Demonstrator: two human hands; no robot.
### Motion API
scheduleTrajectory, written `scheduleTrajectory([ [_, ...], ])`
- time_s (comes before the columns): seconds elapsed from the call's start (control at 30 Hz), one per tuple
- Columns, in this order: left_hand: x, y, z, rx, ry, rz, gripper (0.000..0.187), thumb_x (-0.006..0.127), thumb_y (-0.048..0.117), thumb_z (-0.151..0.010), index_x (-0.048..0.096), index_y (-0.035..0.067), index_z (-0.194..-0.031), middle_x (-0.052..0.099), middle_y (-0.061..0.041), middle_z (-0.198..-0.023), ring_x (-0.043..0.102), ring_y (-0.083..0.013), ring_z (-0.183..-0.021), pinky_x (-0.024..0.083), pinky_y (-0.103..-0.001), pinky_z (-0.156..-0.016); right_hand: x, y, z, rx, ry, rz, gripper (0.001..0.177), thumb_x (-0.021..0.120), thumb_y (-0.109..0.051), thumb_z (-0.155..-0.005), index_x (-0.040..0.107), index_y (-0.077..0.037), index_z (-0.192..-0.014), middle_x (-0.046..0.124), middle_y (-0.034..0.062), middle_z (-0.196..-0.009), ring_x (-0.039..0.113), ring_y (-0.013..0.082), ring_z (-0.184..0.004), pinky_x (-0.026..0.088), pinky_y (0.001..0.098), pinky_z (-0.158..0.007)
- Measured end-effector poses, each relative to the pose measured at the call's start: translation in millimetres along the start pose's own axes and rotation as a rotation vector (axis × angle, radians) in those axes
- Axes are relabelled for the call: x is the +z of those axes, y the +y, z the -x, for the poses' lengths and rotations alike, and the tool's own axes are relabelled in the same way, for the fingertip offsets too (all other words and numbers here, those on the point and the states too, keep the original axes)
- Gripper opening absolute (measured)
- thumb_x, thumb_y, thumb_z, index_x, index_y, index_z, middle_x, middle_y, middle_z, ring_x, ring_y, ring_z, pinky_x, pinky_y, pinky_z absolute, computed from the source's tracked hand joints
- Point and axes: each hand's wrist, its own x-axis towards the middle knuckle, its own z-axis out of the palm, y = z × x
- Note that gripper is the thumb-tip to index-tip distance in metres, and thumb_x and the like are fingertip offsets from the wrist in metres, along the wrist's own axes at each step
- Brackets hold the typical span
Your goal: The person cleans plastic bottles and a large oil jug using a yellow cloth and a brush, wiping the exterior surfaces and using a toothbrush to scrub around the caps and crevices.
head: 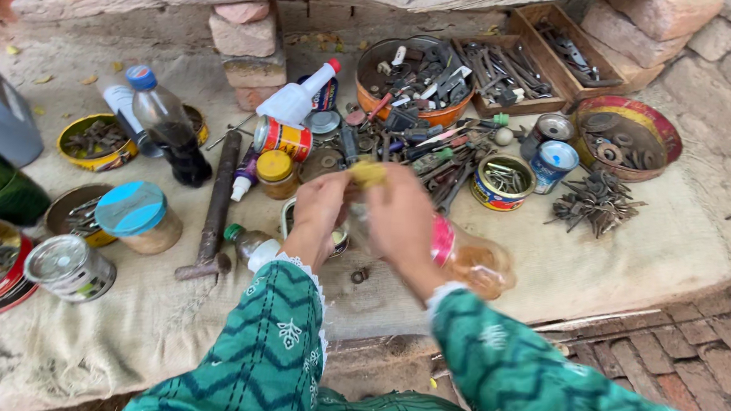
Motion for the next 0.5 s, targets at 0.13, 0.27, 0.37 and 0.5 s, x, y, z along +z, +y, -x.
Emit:
scheduleTrajectory([
  [0.13, 10, -20, -12, 0.099, 0.246, 0.051, 0.019, 0.072, 0.015, -0.09, 0.076, 0.004, -0.104, 0.075, -0.005, -0.093, 0.067, -0.0095, -0.072, 0.054, -0.026, -0.062, -21, -28, 20, -0.444, -0.085, 0.12, 0.037, 0.06, -0.011, -0.092, 0.064, -0.006, -0.129, 0.062, 0.0206, -0.129, 0.058, 0.0393, -0.12, 0.046, 0.0465, -0.101],
  [0.27, 20, -39, -13, 0.097, 0.233, 0.217, 0.027, 0.067, 0.001, -0.09, 0.073, 0.005, -0.115, 0.077, -0.012, -0.099, 0.072, -0.0144, -0.079, 0.057, -0.024, -0.066, -45, 18, 33, -0.391, -0.044, 0.192, 0.036, 0.056, -0.011, -0.092, 0.065, -0.007, -0.127, 0.061, 0.0181, -0.13, 0.058, 0.0387, -0.121, 0.045, 0.0472, -0.104],
  [0.37, 18, -41, -7, 0.009, 0.247, 0.367, 0.035, 0.066, -0.001, -0.089, 0.066, 0.006, -0.123, 0.077, -0.014, -0.101, 0.076, -0.0173, -0.082, 0.051, -0.023, -0.06, -57, 81, 49, 0.014, 0.062, 0.247, 0.034, 0.048, -0.013, -0.095, 0.065, -0.004, -0.122, 0.062, 0.0211, -0.125, 0.059, 0.0382, -0.114, 0.045, 0.0479, -0.102],
  [0.5, 21, -30, 11, -0.001, 0.177, 0.511, 0.055, 0.064, -0.012, -0.081, 0.058, 0.009, -0.131, 0.077, -0.017, -0.108, 0.074, -0.0214, -0.089, 0.045, -0.022, -0.056, -93, 141, 65, 0.206, 0.166, 0.435, 0.033, 0.049, -0.014, -0.095, 0.067, -0.002, -0.12, 0.064, 0.0252, -0.118, 0.06, 0.0422, -0.111, 0.046, 0.0515, -0.097],
])
